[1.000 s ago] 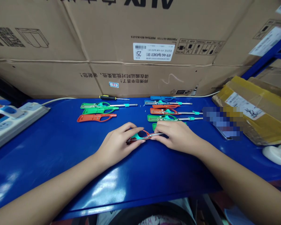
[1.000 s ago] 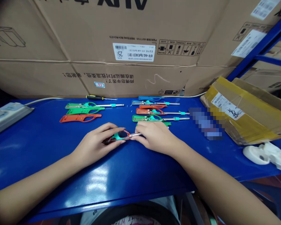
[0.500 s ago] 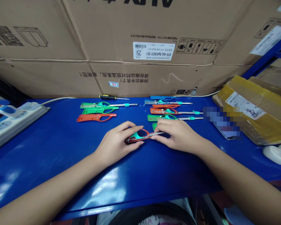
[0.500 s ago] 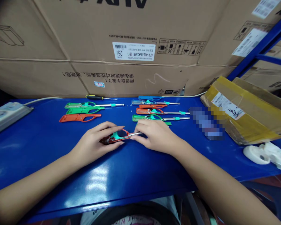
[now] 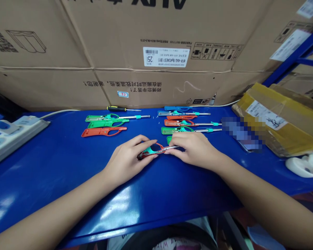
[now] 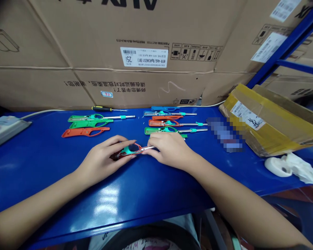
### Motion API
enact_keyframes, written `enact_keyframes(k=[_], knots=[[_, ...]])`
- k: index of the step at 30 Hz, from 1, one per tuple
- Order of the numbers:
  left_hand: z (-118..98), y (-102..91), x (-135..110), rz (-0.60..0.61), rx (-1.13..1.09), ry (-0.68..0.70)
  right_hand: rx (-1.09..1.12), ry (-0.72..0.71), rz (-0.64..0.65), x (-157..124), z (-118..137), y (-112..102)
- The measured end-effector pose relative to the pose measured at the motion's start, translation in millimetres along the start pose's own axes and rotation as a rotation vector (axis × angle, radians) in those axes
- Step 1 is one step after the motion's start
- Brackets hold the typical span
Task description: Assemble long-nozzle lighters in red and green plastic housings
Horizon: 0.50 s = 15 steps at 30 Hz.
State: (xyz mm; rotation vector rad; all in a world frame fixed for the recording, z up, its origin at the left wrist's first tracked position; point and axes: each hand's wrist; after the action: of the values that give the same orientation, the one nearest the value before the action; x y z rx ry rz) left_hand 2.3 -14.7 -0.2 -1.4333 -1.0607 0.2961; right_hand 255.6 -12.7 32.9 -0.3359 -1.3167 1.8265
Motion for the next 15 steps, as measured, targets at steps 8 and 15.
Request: enact_keyframes(k=[8,15], knots=[[-1.6,1.3,0.7,0.024,0.036,0.008,0.04,0.032,0.017,0.4,0.7,-1.4],[-2.0,-1.4,2.2,0.058,0.061,-0.028,0.098,0.082,0.076,1.3,-2.4,-3.3]])
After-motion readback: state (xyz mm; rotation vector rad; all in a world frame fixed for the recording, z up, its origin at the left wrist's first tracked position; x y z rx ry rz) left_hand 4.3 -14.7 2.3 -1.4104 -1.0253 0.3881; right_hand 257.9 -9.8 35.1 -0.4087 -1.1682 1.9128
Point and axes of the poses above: each hand's wrist, its own x-axis towards the middle knuckle, its own y-axis out of the palm, z = x × y, and after that the axes turned 15 degrees about x, right-handed
